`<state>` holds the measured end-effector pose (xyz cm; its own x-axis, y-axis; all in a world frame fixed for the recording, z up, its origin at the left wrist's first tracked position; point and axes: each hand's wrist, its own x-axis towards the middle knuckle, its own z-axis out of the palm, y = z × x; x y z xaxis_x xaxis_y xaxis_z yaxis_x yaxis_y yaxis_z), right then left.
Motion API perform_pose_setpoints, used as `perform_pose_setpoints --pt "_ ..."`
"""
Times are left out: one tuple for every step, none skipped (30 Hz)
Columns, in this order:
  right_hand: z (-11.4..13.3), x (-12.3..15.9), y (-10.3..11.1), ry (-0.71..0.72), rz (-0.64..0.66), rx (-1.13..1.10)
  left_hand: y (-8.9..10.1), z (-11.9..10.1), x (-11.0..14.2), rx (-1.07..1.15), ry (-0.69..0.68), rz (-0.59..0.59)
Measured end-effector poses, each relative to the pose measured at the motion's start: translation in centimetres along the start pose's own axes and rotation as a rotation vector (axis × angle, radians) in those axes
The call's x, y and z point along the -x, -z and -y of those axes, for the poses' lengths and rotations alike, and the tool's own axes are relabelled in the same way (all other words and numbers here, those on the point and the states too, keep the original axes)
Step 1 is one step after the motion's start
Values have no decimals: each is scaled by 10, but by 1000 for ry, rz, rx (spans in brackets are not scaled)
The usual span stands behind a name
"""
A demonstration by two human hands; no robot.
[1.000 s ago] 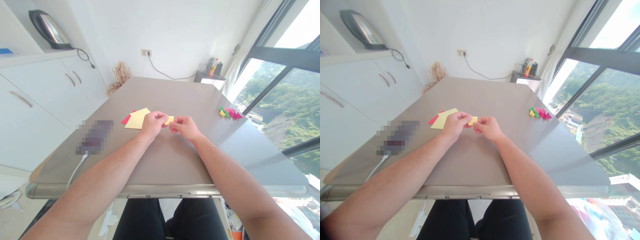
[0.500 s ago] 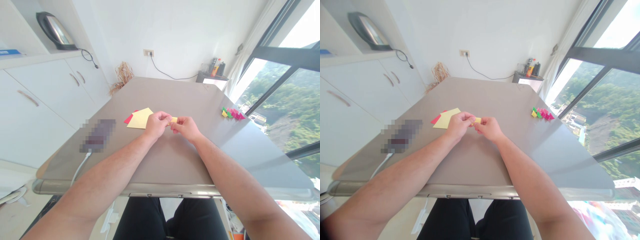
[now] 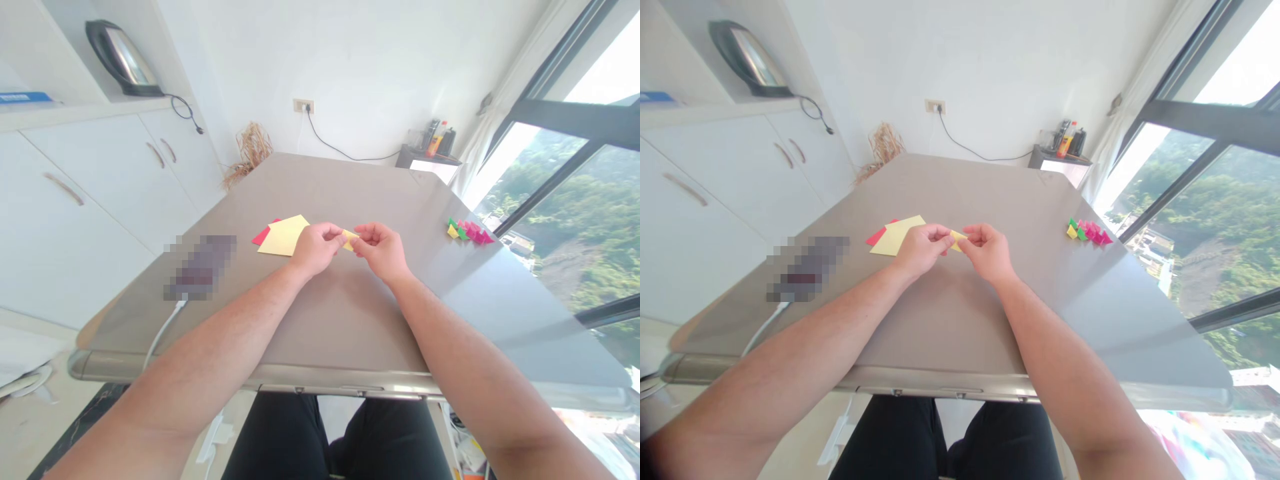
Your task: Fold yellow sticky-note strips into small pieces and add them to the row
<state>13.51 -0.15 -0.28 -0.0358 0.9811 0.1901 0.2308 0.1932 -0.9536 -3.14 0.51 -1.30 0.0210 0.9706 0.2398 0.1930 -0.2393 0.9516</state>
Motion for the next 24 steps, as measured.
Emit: perform_pose_setpoints --pt "0 0 0 32 -23 1 0 0 0 10 -16 30" --pt "-1 -1 -1 55 -39 -1 -1 -1 1 40 -25 63" --pt "-1 -1 -1 67 -46 -12 -2 -1 2 80 -26 95" --pt "-1 -1 -1 71 -47 -33 -3 -1 3 117 -21 122" --pt "-2 -1 -1 72 -46 -61 -4 -1 3 144 -14 136" --pt "-2 -2 -2 73 -42 -83 -5 -1 4 160 -9 136" --pt "-3 -2 -2 75 -37 -90 -5 0 4 169 -12 129" --pt "-3 -2 -2 84 -38 -76 -6 0 4 172 -18 119" --pt "-4 -2 -3 101 -47 -44 -6 0 4 172 -28 110" --pt "-5 -2 -4 128 -65 -4 -5 1 3 168 -38 102" --pt "-6 -2 -4 161 -82 36 -5 1 3 157 -47 98" --pt "-6 -2 -5 196 -93 68 -5 2 2 137 -55 97" --pt "-6 -1 -5 227 -97 89 -4 3 2 110 -64 97" --pt "-6 -1 -5 250 -97 98 -4 3 2 79 -75 99" --pt "-6 -1 -5 259 -94 102 -4 4 2 51 -87 104" --pt "-6 0 -4 254 -90 103 -3 4 2 32 -97 108" --pt "-6 0 -3 238 -84 101 -3 4 2 24 -103 112" --pt "-5 0 -1 217 -77 97 -2 3 3 25 -102 114" --pt "-5 0 0 193 -68 94 -2 3 3 32 -93 112" --pt "-5 0 2 171 -58 94 -1 1 3 40 -76 109" --pt "-4 0 3 157 -51 98 0 0 3 40 -56 107" --pt "-4 0 4 156 -52 106 1 -1 3 29 -36 105" --pt "-3 -1 5 165 -56 120 2 -2 3 7 -23 105" --pt "-3 -1 6 176 -61 138 3 -3 3 -22 -19 108"
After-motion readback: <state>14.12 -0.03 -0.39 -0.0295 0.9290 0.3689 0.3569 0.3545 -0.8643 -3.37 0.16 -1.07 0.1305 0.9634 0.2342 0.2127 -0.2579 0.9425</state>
